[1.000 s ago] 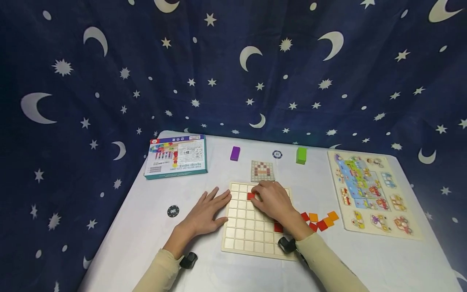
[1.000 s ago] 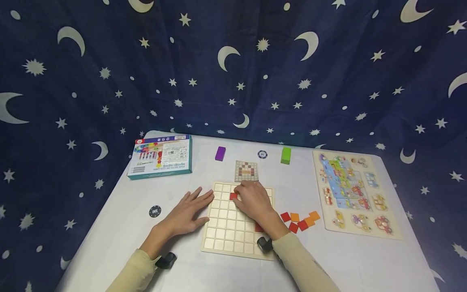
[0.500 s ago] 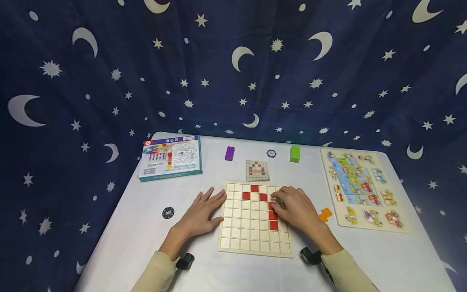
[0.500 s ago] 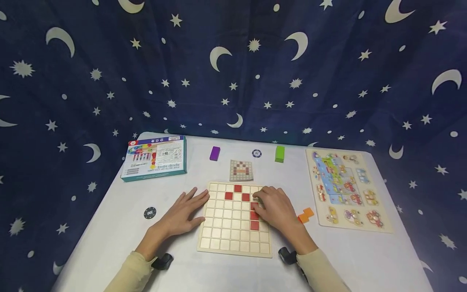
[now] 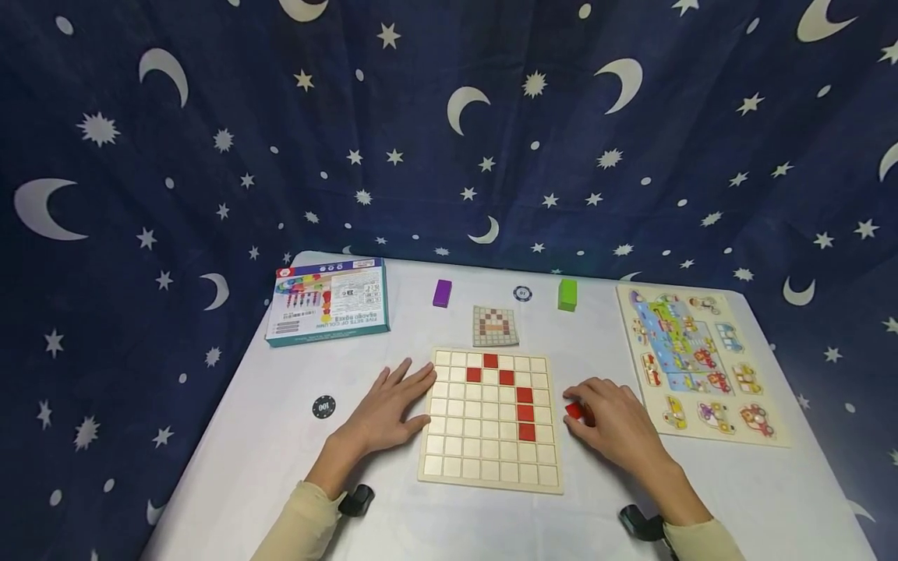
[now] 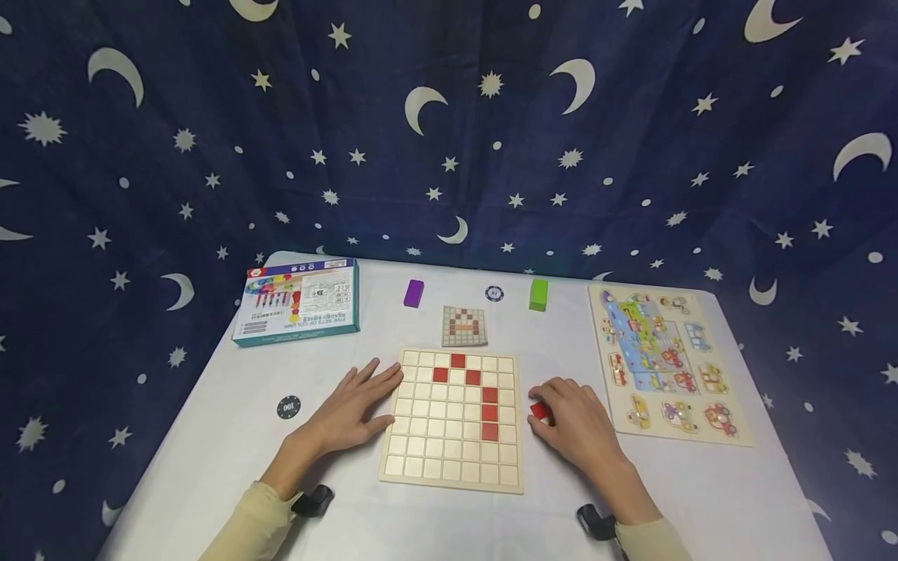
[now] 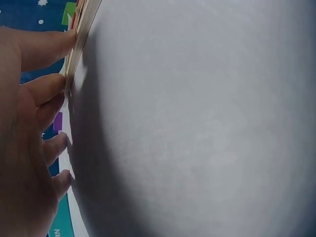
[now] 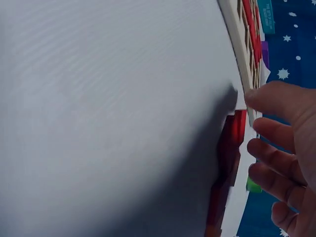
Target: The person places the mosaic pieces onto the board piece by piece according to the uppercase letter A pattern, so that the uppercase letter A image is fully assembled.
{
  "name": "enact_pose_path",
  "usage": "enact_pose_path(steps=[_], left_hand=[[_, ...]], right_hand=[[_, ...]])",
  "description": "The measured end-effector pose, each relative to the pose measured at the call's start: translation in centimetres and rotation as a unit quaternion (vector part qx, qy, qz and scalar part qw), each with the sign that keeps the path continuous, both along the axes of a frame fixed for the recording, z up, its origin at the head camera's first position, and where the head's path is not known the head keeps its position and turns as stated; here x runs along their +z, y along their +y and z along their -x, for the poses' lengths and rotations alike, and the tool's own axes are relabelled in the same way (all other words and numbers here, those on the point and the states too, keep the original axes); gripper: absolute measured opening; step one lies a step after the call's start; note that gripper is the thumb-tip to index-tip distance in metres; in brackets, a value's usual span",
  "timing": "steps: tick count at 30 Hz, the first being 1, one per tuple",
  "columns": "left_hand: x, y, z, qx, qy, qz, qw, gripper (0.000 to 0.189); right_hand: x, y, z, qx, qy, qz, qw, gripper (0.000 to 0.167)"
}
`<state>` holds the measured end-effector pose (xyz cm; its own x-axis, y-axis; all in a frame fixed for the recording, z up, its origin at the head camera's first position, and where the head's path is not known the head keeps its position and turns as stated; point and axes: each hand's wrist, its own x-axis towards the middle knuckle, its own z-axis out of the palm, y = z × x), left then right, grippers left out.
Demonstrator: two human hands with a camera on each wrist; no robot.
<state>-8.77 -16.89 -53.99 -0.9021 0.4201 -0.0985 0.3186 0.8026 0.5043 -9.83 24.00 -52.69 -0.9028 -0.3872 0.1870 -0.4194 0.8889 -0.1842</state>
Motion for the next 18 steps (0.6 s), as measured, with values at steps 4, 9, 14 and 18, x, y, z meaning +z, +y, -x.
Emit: enact_pose_path(steps=[4,9,14,18], left_hand=[[-0.01,-0.05,0.06,-0.002,0.003,0.000,1.0000,0.075],[-0.24,-0.12,0.15,-0.005,0.005,0.004,1.0000,0.075],[-0.40,-0.15,0.16,-0.003,0.003,0.006,1.0000,0.075],[-0.39,-0.18,0.12,0.000,0.003,0.004,1.0000,0.075]], right_hand=[[-0.20,0.39,-0.05,-0.006,0.003,-0.022,0.9997,0.035],[-0.18,0.34,-0.06,-0.008,0.000,-0.027,0.9996,0.033],[-0.01,0.08,-0.01,-0.009,0.000,-0.023,0.9997,0.034],[-0.01,-0.07,0.10,-0.020,0.002,-0.025,0.9995,0.031]])
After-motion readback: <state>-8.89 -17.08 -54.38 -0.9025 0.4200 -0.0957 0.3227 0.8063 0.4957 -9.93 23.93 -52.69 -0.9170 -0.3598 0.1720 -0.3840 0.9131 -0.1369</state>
